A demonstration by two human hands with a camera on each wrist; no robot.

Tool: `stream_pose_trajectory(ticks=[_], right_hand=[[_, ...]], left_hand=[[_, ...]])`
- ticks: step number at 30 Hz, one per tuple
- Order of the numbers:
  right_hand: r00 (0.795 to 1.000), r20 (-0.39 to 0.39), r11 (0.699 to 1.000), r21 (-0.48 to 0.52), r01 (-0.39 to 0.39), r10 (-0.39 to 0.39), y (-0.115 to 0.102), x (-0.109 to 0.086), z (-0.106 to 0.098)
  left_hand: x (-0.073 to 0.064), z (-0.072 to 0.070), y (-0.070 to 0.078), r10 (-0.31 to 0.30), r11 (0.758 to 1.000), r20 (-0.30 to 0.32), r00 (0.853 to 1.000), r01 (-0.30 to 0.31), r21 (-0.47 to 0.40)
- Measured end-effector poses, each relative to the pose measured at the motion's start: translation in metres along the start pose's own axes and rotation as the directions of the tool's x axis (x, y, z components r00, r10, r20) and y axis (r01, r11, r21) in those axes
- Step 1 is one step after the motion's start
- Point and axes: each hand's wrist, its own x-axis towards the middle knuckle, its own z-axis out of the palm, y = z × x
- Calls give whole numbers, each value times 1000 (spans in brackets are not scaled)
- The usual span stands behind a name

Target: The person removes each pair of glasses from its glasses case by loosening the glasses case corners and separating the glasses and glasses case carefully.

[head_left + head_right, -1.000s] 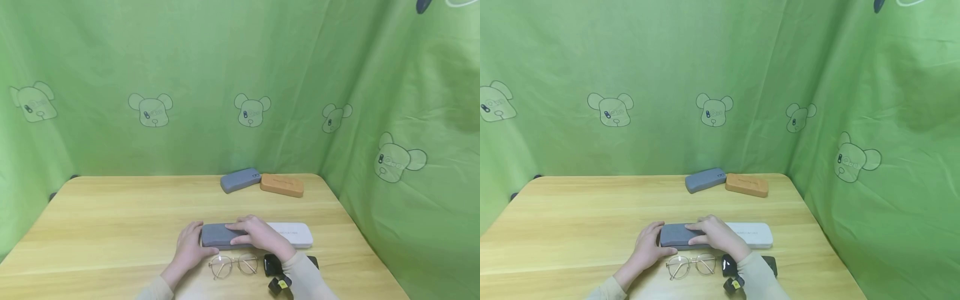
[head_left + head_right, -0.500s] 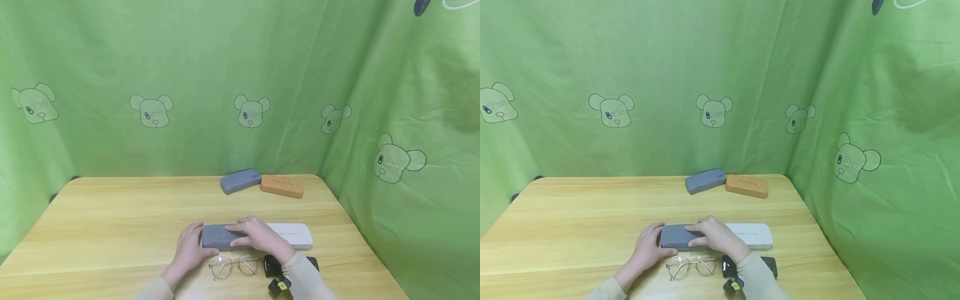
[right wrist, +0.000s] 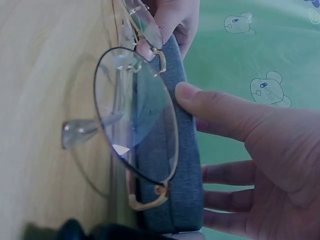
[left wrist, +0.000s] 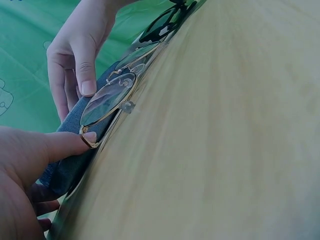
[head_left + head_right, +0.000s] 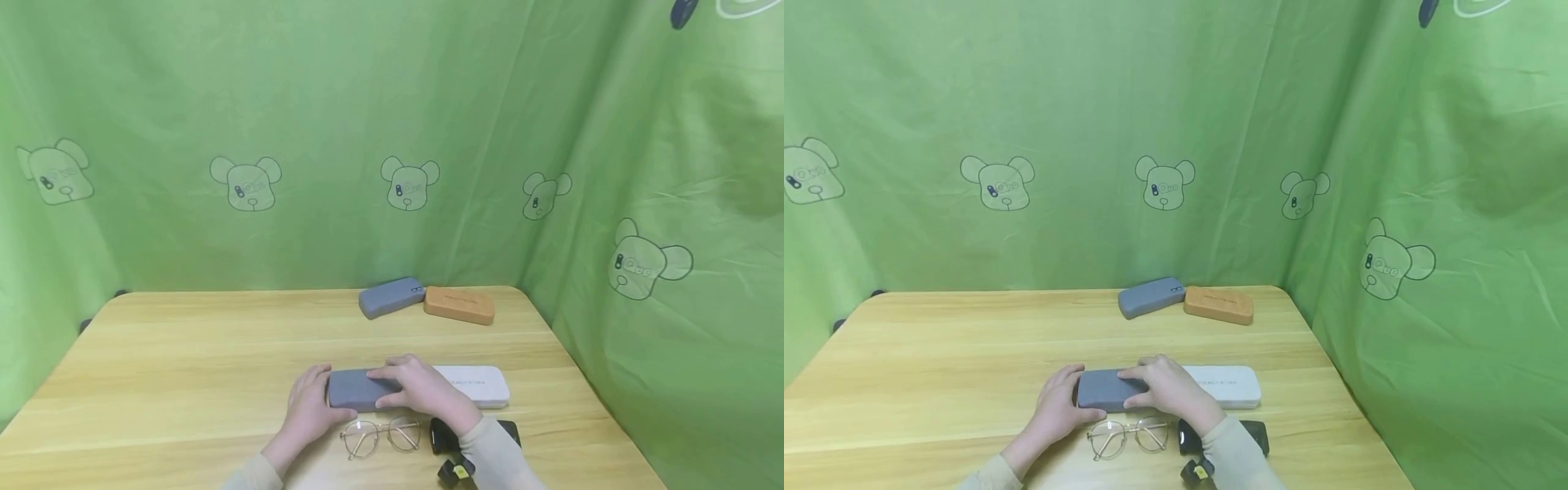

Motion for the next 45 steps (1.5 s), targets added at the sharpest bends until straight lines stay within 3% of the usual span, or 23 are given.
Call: stream_pose_trajectory(ticks=[10,19,24,36,40,45], right_hand=[[999,28,999,6,-37,37,-2,-7,-9],[998,-14,998,25,-54,54,9,-24,-20],[996,-34,996,28,-84,85,18,-34,-31],[976,-128,983,-9,-181,179,44,-50,-63],[966,-159,976,-34,-213,205,57,-53,-75],[958,-161,967,-55,-247,236,77,-52,-88]], left_hand=[[4,-13,9,-17,1000,103,995,19,-19],[15,-28,18,-9,996,165,986,23,-82],[27,-35,27,49,994,176,983,-31,-103],[59,-41,58,230,972,182,956,-235,10],[74,-40,69,280,954,173,944,-294,58],[95,-42,81,356,913,186,916,-384,141]])
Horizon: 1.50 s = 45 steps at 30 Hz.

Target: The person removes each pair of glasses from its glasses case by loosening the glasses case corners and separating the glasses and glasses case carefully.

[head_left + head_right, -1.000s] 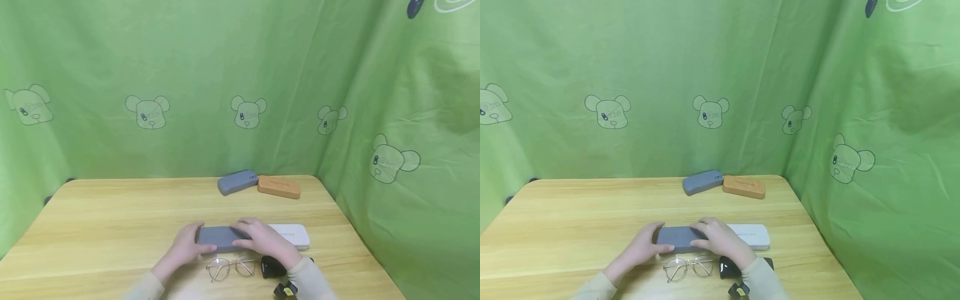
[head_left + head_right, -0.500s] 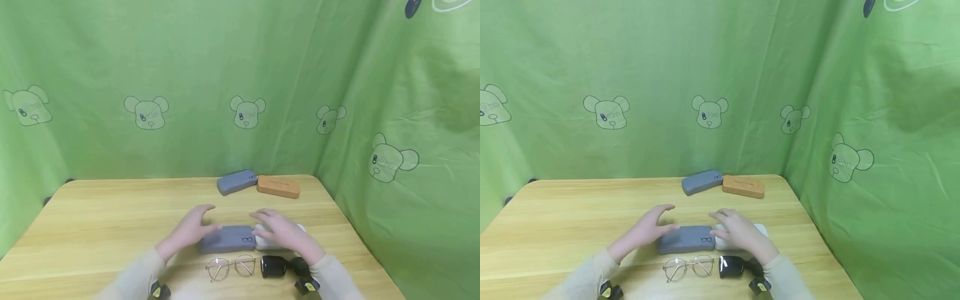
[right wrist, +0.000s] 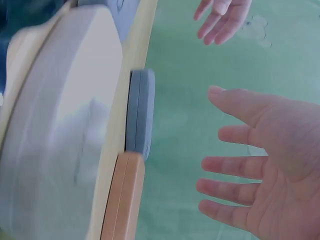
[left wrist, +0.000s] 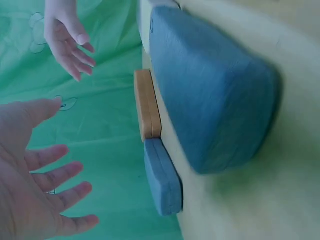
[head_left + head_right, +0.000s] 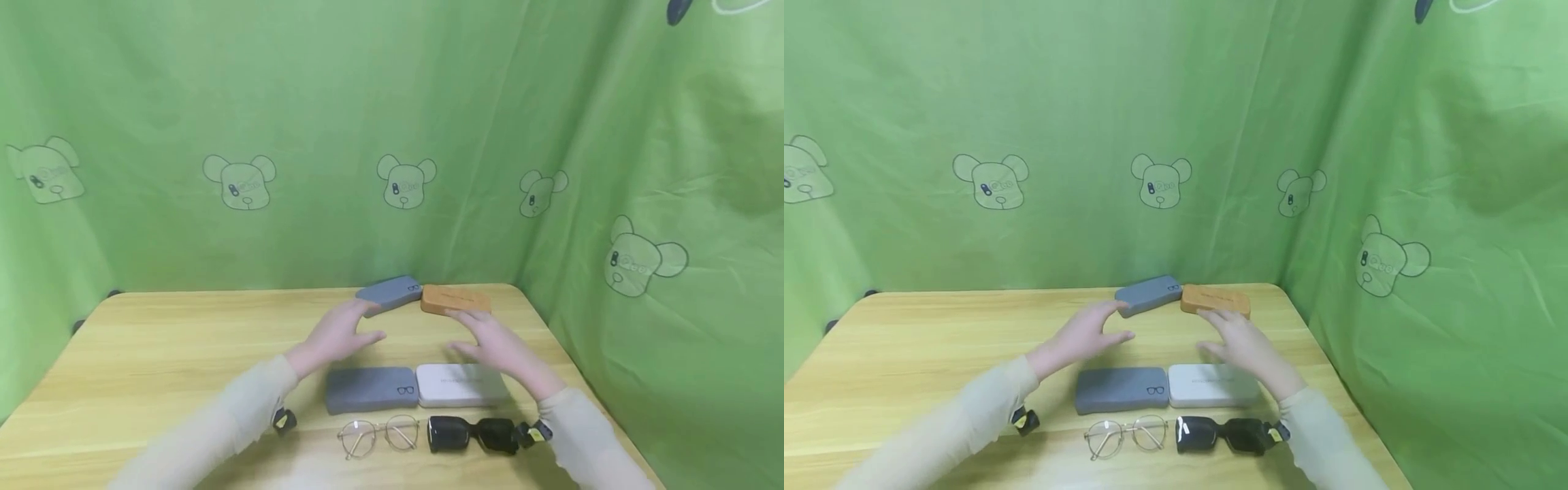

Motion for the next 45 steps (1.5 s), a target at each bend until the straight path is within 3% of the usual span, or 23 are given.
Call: stream_pose_trajectory(ticks=[8,14,18,28,35,45], right_hand=[[994,34,994,-21,-103,103,32,12,-14],[994,37,988,-123,-96,101,57,25,-16],[994,48,984,-152,-93,101,71,34,-16],[972,148,977,-142,-161,182,105,54,-5],[961,171,964,-190,-186,220,123,65,12],[902,259,937,-140,-320,346,127,71,20]], left_hand=[[36,-2,7,106,979,67,992,-116,165],[64,7,7,148,932,154,977,-190,308],[82,17,7,160,907,199,967,-223,357],[119,39,4,178,873,183,967,-241,423],[135,54,9,156,865,211,965,-237,443],[144,67,8,143,829,240,960,-248,501]])
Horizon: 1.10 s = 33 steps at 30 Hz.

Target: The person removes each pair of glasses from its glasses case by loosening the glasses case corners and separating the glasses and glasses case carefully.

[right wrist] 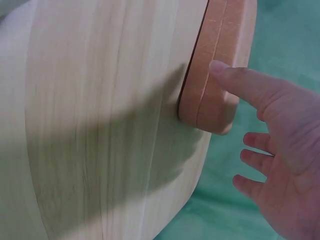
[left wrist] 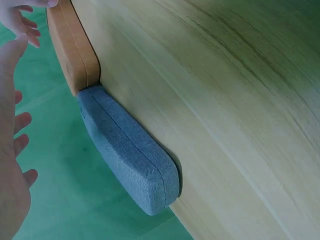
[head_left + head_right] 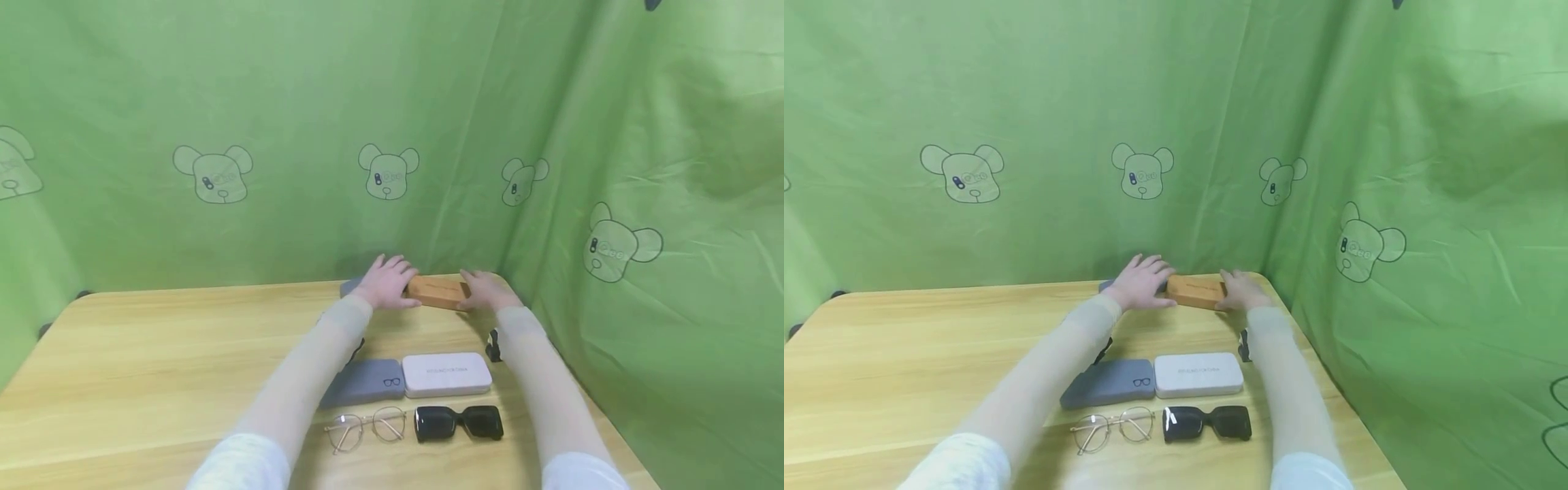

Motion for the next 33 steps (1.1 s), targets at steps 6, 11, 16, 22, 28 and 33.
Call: stream_pose_trajectory(ticks=[6,11,16,22,28,33], right_hand=[[999,19,999,4,36,-37,0,15,12],[997,21,998,12,68,-69,-1,19,20],[997,-5,996,8,83,-83,-4,19,21],[996,-21,996,16,89,-89,1,21,24],[994,-35,995,21,100,-100,8,20,25],[992,-52,993,29,118,-117,8,17,23]], left_hand=[[4,6,2,-10,1000,21,1000,10,-2],[5,13,7,-22,1000,12,1000,22,-7],[4,14,7,-39,999,11,999,39,-16],[2,15,7,-56,998,22,998,56,-17],[2,17,9,-71,997,13,997,71,-1],[2,16,11,-90,996,13,996,90,5]])
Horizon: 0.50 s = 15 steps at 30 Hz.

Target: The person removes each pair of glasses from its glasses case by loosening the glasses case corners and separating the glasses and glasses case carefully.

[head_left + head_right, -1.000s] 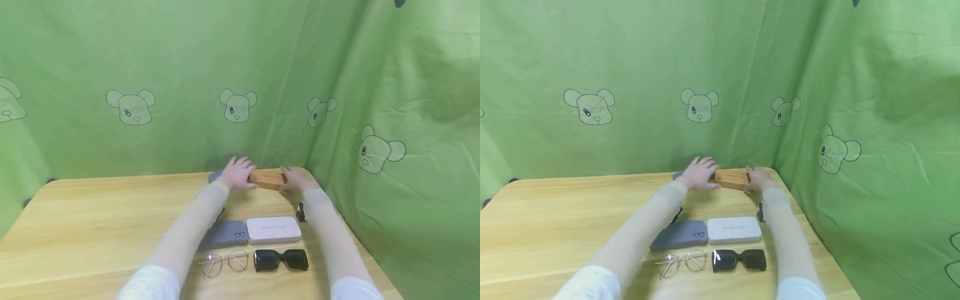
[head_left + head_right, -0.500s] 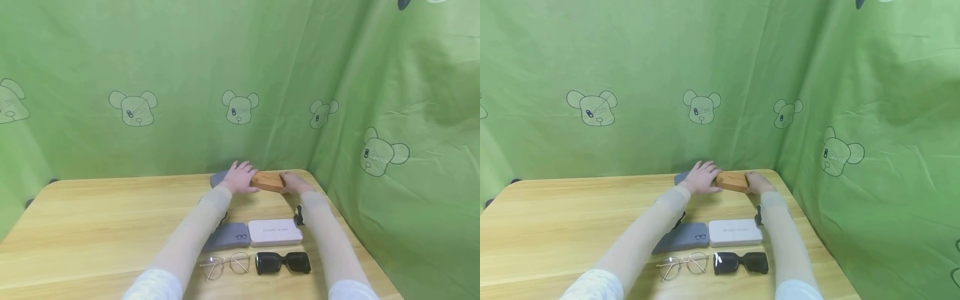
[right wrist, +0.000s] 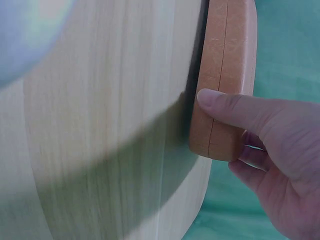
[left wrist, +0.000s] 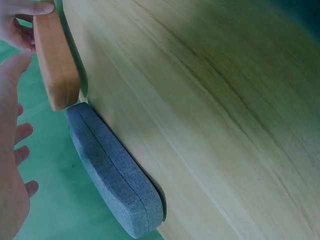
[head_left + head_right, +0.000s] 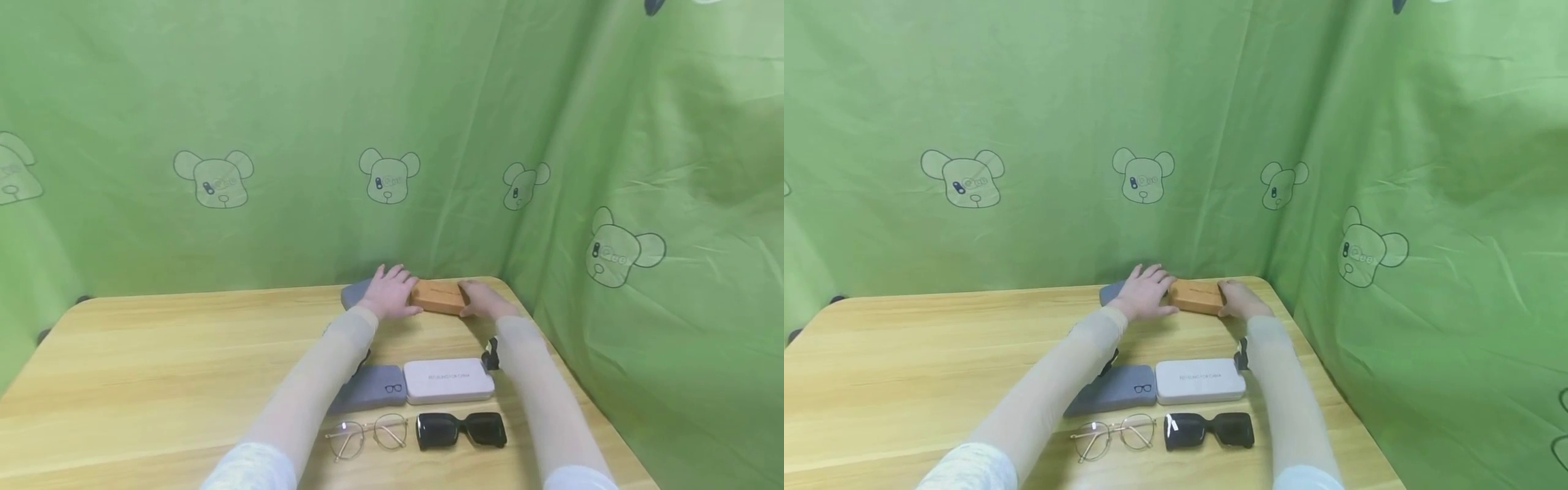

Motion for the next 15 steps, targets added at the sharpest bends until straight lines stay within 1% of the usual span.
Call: stream_pose_trajectory(ticks=[5,11,15], right_hand=[[1000,-13,1000,-2,19,-19,-4,-4,-5],[999,-35,999,-5,33,-33,-12,-11,-12],[998,-52,999,3,43,-43,-17,-15,-16]], left_hand=[[-1,0,1,-11,1000,5,1000,11,-2],[-1,1,0,-30,999,-12,999,29,-42],[-1,1,-1,-39,998,-19,999,38,-46]])
